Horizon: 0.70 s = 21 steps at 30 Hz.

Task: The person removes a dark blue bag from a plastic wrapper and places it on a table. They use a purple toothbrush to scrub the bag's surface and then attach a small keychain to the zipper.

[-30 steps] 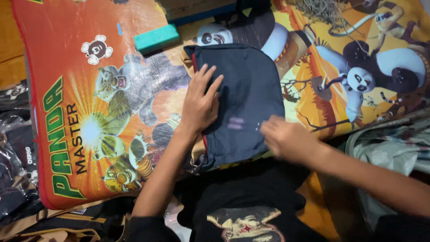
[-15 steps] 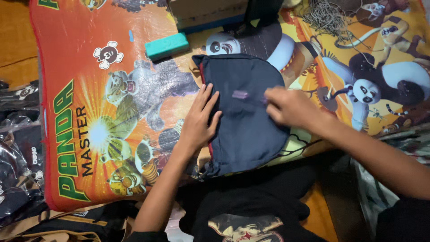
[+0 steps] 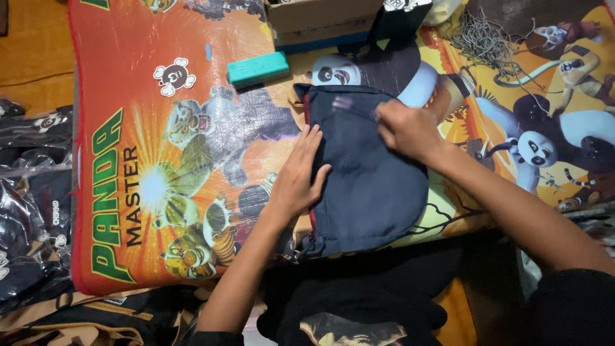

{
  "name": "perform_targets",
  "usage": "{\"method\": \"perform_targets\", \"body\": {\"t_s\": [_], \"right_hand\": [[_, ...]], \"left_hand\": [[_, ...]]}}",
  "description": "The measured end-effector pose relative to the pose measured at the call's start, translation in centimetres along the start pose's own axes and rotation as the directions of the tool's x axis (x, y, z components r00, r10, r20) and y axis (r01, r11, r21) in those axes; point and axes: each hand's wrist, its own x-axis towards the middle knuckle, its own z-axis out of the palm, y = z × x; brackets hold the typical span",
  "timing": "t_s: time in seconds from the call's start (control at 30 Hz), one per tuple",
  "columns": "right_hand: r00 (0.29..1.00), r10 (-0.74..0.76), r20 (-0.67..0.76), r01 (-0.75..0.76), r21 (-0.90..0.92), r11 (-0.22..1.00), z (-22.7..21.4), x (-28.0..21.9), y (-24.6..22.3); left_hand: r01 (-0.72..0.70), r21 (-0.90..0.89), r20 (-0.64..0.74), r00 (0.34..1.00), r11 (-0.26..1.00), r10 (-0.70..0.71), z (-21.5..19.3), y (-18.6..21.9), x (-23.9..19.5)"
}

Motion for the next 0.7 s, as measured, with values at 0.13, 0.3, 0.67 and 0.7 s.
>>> {"method": "perform_targets", "body": {"t_s": [0.13, 0.3, 0.67, 0.7], "right_hand": [[0.988, 0.133, -0.078, -0.145, -0.174, 0.974, -0.4, 2.9, -1.8], [0.998, 0.013, -0.054, -0.018, -0.101, 0.995, -0.6, 1.4, -3.3], [0.966, -0.186, 0.181, 0.158, 0.159, 0.974, -5.1, -9.6, -9.4], [0.966, -0.183, 0.182, 0.154, 0.160, 0.975, -5.4, -8.8, -8.3]], "left_hand": [[0.004, -0.011, 0.003, 1.000, 1.000, -0.004, -0.2, 0.0, 0.0], [0.065, -0.097, -0.023, 0.997, 0.993, -0.068, 0.1, -0.1, -0.3], [0.058, -0.059, 0.000, 0.998, 0.997, -0.058, 0.0, 0.1, -0.1], [0.058, -0.062, 0.004, 0.998, 0.996, -0.058, 0.2, -0.2, -0.2]]}}
